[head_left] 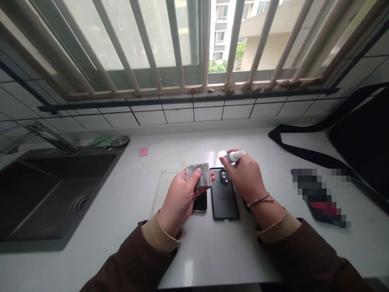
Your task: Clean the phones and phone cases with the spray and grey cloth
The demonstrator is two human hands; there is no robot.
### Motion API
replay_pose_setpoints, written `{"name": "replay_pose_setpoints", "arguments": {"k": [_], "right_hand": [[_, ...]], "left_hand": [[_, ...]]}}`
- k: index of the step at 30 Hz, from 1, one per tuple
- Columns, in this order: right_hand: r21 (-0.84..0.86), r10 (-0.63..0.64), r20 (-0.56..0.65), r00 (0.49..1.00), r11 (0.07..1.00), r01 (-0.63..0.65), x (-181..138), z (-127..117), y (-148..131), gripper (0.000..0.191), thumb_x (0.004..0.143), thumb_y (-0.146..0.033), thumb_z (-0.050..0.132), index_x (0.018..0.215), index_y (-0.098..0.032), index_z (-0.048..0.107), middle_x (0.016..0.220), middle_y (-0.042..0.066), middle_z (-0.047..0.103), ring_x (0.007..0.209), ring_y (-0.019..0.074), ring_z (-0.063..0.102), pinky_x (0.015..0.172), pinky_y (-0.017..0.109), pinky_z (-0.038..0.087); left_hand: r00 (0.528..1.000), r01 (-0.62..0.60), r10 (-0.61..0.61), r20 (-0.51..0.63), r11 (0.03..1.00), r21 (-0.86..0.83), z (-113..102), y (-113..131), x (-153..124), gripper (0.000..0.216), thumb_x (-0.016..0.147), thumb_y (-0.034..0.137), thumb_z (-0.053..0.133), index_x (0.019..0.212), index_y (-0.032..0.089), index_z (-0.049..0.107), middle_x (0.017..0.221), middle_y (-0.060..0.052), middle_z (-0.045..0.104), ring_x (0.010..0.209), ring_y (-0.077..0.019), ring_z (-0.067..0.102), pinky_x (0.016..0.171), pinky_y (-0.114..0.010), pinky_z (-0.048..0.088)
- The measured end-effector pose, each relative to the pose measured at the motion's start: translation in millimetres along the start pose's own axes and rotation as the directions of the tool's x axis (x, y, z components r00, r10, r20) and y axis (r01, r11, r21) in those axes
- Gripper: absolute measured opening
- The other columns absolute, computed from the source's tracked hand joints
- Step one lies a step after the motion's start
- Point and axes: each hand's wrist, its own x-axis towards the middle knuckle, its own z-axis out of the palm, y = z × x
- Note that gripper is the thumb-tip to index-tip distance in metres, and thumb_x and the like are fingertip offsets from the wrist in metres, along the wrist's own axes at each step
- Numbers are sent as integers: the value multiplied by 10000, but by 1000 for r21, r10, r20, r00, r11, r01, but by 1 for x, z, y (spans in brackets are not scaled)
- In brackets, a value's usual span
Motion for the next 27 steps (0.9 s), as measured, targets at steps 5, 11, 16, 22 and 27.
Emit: {"name": "replay_pose_setpoints", "arguments": {"k": [5, 11, 16, 22, 27], "right_hand": [[-25, -10, -10, 1000, 1000, 10, 5, 0, 6, 237, 960, -389, 731, 1093, -202, 671, 996, 93, 745, 788, 250, 671, 790, 382, 527], [-90, 103, 69, 992, 991, -96, 9, 0, 11, 305, 949, -233, 670, 1248, -191, 635, 1038, 121, 775, 857, 284, 725, 791, 369, 526], [-225, 117, 148, 982, 971, -81, 11, 1, 15, 357, 970, -180, 618, 1325, -148, 612, 1084, 161, 780, 915, 311, 719, 812, 373, 510], [-298, 44, 188, 981, 955, 15, 12, 5, 20, 315, 1008, -185, 578, 1316, -129, 617, 1199, 191, 758, 1045, 345, 683, 919, 414, 502], [-316, 77, 218, 973, 949, -4, 13, 7, 22, 286, 1029, -192, 561, 1298, -121, 631, 1198, 193, 755, 1051, 354, 654, 942, 429, 493]], "left_hand": [[1000, 27, -27, -4, 999, 21, 0, -2, 0, 245, 990, 278, 736, 1158, 100, 738, 1080, -163, 830, 938, -224, 816, 808, -307, 683], [999, 32, -32, 19, 999, 14, 2, -1, 0, 222, 978, 273, 744, 1116, 99, 740, 1009, -148, 841, 909, -216, 821, 808, -309, 688], [999, 45, -45, 15, 999, 15, 5, 0, -1, 202, 991, 253, 716, 1113, 94, 739, 1001, -152, 844, 908, -220, 826, 787, -297, 688], [998, 52, -52, 30, 999, 9, 4, 1, -1, 223, 1010, 262, 677, 1133, 87, 739, 1014, -173, 845, 901, -229, 831, 776, -301, 688], [998, 54, -54, 28, 999, 6, 4, -1, -3, 233, 1023, 300, 659, 1091, 94, 742, 976, -176, 843, 867, -234, 830, 757, -308, 686]]}}
